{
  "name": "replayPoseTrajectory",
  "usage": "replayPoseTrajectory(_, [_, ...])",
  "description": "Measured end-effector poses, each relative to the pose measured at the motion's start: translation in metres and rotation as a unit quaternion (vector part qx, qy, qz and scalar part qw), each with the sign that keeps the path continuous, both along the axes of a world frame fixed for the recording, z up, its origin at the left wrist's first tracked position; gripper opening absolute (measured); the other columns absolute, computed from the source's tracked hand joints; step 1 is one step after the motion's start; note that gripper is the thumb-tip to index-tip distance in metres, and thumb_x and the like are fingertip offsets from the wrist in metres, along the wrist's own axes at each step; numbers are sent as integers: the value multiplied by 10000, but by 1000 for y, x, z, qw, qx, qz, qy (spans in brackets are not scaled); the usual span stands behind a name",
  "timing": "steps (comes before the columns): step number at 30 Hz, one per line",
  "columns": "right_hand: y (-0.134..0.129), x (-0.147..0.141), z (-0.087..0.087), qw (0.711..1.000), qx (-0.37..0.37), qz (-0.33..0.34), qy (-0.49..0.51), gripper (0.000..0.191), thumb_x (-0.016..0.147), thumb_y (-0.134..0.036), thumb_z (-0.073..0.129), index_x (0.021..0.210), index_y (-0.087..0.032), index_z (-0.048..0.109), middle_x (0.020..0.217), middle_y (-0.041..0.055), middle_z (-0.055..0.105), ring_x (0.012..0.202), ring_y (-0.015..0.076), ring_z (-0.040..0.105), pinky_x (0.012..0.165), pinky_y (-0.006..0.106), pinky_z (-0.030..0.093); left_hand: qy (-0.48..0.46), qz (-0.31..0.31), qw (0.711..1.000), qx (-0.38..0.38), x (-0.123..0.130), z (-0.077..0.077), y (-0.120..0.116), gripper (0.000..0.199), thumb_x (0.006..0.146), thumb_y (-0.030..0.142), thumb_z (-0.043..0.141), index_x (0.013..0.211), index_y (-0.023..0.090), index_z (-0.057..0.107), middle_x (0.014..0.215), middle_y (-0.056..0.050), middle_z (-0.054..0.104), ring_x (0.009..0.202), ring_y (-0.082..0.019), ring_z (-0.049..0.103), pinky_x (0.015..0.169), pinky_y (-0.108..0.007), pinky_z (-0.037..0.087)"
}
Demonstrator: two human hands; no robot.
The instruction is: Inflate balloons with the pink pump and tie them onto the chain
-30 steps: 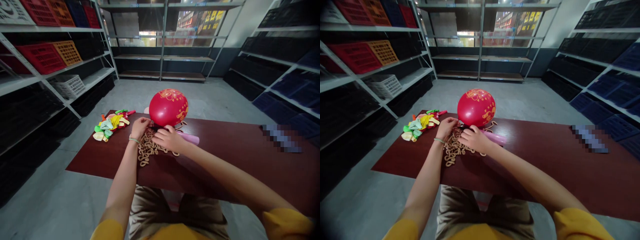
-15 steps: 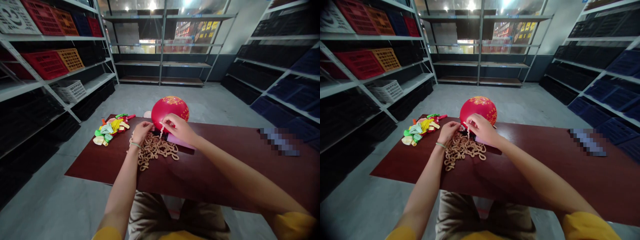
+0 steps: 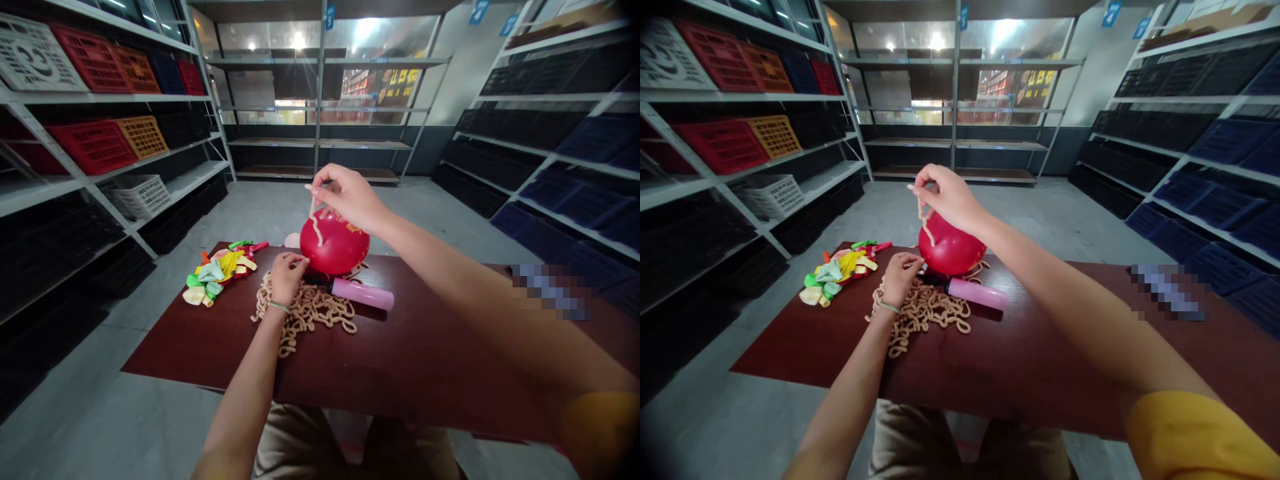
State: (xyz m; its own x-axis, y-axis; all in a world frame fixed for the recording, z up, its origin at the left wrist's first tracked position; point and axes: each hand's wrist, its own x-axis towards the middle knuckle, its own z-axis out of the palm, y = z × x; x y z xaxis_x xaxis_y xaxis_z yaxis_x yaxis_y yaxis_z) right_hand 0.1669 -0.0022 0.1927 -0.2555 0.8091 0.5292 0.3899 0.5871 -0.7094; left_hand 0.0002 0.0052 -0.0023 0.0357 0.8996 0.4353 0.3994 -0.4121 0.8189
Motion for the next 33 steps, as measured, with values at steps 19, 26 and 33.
replayPoseTrajectory(19, [11,-23,-87,991,-84,-43,-98,94,863,-273,608,815,-193,597,809,17,680,749,136,622,698,275,454,-46,69,992,90,1,0,-2,118,869,267,632,859,176,707,1087,-103,684,1056,-214,631,942,-357,496])
replayPoseTrajectory(26, [-7,-12,-93,983,-185,-13,-15,132,916,-352,532,934,-222,516,703,-17,618,489,111,567,479,265,448,-152,66,984,-63,-1,-5,3,210,861,360,618,869,170,705,790,-37,708,721,-159,656,723,-269,513])
replayPoseTrajectory(33, [-22,-12,-141,975,-199,-55,81,119,908,-348,525,896,-237,485,873,30,663,843,170,668,745,327,549,-188,65,977,-80,2,-4,2,240,848,385,624,859,160,704,772,-39,707,702,-153,650,709,-265,511])
